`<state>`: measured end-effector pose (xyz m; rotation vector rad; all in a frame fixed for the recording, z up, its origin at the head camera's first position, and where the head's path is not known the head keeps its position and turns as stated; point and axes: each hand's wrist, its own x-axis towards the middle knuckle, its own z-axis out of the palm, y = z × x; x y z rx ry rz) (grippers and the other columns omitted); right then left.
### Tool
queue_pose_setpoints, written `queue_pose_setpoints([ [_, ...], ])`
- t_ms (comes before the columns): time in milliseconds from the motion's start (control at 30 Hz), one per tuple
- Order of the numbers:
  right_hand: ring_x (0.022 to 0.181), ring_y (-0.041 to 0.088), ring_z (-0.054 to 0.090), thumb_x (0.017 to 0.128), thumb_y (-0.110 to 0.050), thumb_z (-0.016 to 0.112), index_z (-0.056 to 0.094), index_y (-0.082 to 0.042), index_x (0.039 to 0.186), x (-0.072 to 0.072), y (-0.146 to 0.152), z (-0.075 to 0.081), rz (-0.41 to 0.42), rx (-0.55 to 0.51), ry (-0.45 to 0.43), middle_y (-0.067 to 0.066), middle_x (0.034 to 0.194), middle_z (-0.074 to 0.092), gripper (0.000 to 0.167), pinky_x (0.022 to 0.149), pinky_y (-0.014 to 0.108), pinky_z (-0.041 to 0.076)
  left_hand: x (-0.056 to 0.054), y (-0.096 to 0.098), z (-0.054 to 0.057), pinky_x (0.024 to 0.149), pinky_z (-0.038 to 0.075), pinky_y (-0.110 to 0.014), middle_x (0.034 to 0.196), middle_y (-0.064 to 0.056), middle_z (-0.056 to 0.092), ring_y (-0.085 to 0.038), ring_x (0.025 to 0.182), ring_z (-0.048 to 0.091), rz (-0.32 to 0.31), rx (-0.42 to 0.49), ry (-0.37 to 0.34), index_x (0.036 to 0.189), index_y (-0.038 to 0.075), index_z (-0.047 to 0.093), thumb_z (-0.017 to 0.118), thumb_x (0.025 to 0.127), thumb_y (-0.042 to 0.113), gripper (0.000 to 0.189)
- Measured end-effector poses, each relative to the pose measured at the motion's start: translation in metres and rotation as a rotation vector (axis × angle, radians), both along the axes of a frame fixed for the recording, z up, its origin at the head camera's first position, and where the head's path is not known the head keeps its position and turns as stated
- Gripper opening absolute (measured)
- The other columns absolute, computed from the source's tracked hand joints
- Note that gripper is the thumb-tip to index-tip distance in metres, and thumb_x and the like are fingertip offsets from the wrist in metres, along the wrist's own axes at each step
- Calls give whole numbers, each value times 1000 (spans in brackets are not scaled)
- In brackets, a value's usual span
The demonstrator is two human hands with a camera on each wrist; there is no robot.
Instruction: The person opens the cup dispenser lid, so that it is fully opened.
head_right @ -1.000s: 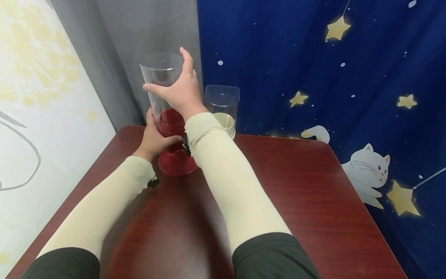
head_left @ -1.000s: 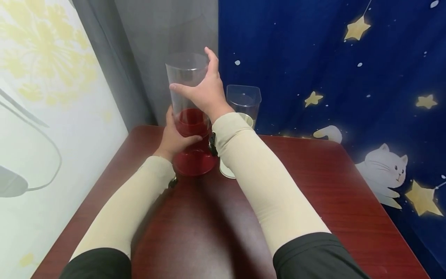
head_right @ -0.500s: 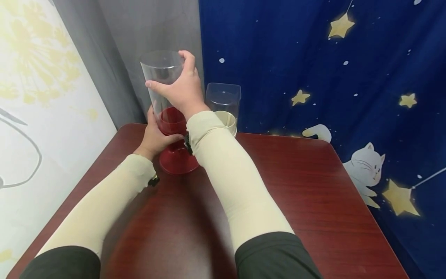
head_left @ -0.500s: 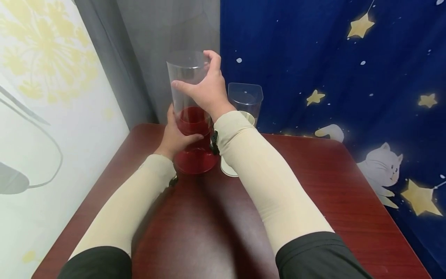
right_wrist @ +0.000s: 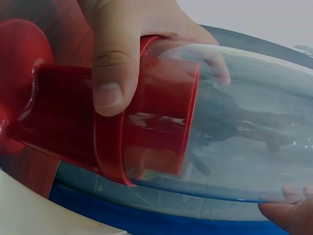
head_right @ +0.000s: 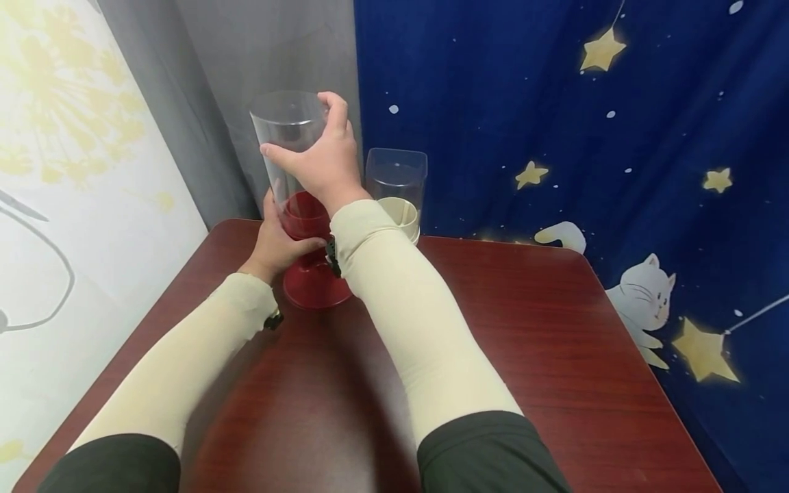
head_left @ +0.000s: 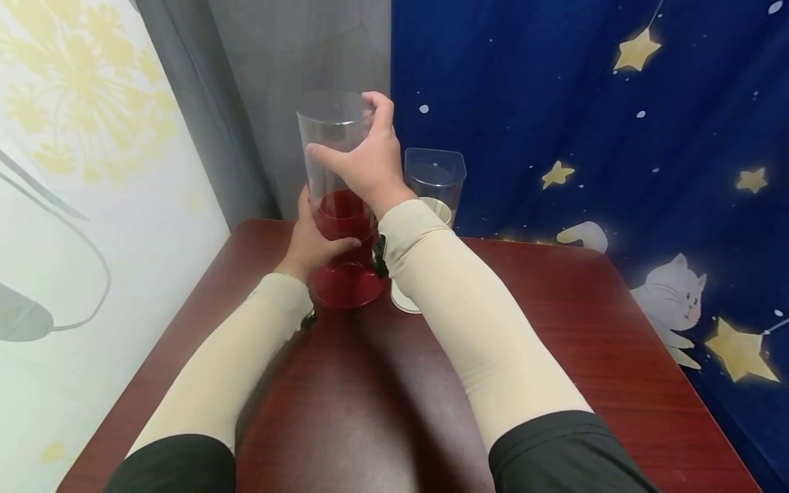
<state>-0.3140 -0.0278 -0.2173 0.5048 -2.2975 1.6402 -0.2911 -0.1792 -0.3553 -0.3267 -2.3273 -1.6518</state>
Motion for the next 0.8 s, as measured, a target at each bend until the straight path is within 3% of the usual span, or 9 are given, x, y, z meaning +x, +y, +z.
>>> queue_pose_setpoints([
  [200,145,8,44,75,-39,95,26,-34,155,-3,1,3,-2,-6,4,-4,161,43,105,114,30,48,-14,-3,-13,118,45,-54,161,-7,44,-27,147,45,10,5,1,166,35,5,96,75,22,130],
  [400,134,11,52,73,-41,95,32,-31,152,-8,4,5,-37,-24,27,-1,150,50,101,103,24,52,-32,-8,-32,117,46,-52,160,-1,45,-23,147,45,38,-37,17,163,49,3,98,73,34,133],
  [667,135,8,49,72,-42,96,37,-27,152,-15,6,0,-10,-49,84,-1,148,47,101,109,14,42,-33,-9,-34,115,48,-53,160,-1,46,-23,146,46,47,-58,36,162,51,3,98,73,38,131],
  [800,143,5,42,71,-46,96,27,-34,159,-15,6,-4,-13,-25,69,-4,159,39,113,115,20,41,-34,-9,-35,116,47,-53,159,-2,46,-23,146,46,54,-68,39,163,51,3,97,74,39,130],
])
